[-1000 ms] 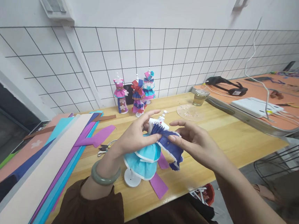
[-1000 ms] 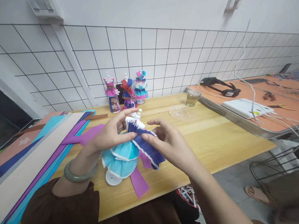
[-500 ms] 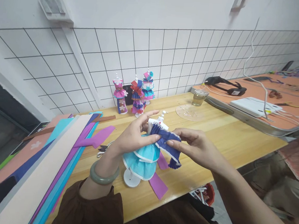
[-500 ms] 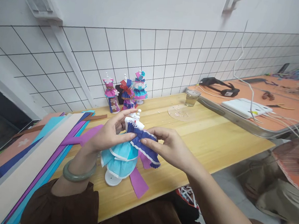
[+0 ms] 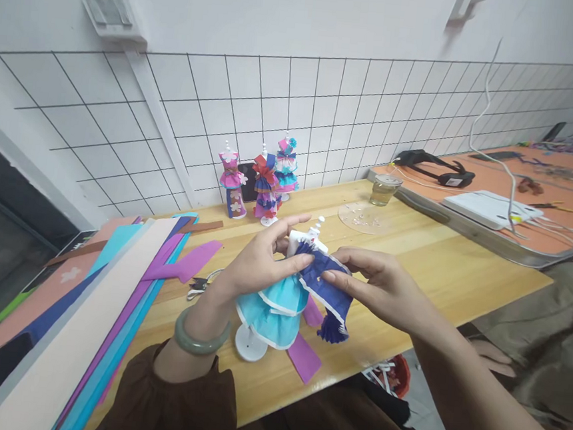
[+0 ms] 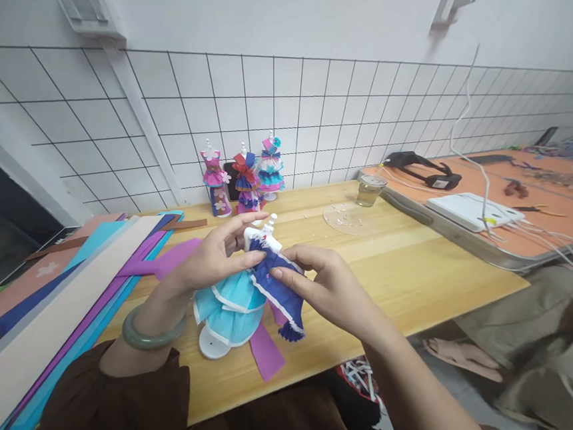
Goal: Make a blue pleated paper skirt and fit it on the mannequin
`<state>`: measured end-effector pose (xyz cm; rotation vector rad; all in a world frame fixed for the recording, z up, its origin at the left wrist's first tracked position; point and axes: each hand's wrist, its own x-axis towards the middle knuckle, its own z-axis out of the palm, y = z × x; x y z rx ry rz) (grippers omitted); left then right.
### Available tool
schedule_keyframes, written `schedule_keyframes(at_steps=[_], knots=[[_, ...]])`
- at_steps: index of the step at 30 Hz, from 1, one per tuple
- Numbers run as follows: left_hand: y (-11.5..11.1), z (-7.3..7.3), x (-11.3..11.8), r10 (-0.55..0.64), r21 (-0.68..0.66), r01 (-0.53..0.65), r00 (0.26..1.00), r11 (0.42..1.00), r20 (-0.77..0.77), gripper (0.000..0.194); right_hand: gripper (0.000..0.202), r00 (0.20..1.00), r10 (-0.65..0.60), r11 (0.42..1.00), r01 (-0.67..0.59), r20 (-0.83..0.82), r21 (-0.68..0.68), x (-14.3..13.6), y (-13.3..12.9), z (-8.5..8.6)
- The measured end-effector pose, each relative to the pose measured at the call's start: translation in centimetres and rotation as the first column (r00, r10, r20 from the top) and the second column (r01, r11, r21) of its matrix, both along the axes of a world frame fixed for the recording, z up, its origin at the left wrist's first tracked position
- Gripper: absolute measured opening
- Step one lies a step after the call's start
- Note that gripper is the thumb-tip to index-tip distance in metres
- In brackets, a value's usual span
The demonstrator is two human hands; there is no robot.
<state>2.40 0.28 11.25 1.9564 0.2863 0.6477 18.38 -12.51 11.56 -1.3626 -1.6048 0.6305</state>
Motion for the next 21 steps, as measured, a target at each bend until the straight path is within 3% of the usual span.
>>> schedule_keyframes(at_steps=[14,21], knots=[[-0.26,0.24,-0.08,-0.022,0.035,0.022,1.000,0.999,0.004,0.055,0.020,0.996,0.031,0.998,-0.035,0.082,0.049,0.13,0.04,0.35],[-0.40,0.31,-0.25,-0.050,-0.004,0.050,0.999,0.999,-0.021,0.057,0.021,0.987,-0.062,0.997,0.055,0.146,0.053,0.20,-0.20,0.27]])
